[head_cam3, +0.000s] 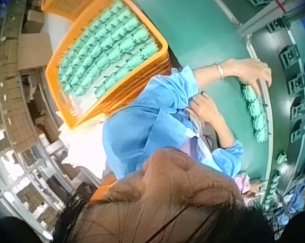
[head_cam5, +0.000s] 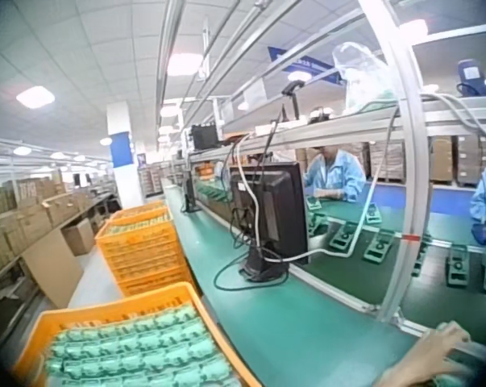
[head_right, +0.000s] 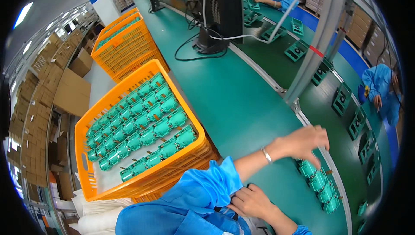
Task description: The person assembles green electronic component housings by hand on a factory assembly line.
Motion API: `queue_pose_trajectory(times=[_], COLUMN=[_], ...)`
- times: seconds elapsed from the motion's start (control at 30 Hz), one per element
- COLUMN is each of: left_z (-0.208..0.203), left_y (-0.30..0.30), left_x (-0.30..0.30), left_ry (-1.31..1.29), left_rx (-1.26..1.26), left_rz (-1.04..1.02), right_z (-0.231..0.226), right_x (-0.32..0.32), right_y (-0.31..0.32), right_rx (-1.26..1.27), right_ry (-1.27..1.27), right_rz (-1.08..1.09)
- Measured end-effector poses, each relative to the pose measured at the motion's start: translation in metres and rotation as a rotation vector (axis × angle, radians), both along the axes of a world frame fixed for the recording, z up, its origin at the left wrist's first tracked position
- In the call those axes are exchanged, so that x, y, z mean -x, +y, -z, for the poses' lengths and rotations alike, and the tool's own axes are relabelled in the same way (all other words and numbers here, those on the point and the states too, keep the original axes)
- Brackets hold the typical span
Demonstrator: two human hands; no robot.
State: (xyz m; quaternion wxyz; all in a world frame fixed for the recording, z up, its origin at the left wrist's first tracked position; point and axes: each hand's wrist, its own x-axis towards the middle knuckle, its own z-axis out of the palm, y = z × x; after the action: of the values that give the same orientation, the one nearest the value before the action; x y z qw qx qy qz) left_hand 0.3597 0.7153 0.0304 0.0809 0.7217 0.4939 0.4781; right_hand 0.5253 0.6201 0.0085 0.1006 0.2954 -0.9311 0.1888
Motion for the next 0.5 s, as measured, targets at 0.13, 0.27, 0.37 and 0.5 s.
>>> queue_pose_trajectory(times=[0.13,0.27,0.37,0.5], left_z=[0.041,0.06,0.055,0.054], left_y=[-0.011,0.01,0.01,0.012], left_x=[-0.03,-0.033,-0.033,-0.03], left_ry=[0.513,0.605,0.632,0.614], left_rx=[0.007,0.076,0.06,0.051], left_rz=[-0.258,-0.259,-0.255,-0.19], right_z=[0.005,0.014,0.014,0.009], right_x=[0.003,0.003,0.0,-0.004], right_y=[-0.002,-0.001,0.0,-0.002], right_rx=[0.01,0.032,0.02,-0.007], right_ry=[-0.029,0.02,0.022,0.019], right_rz=[-0.017,0.006,0.032,0.028])
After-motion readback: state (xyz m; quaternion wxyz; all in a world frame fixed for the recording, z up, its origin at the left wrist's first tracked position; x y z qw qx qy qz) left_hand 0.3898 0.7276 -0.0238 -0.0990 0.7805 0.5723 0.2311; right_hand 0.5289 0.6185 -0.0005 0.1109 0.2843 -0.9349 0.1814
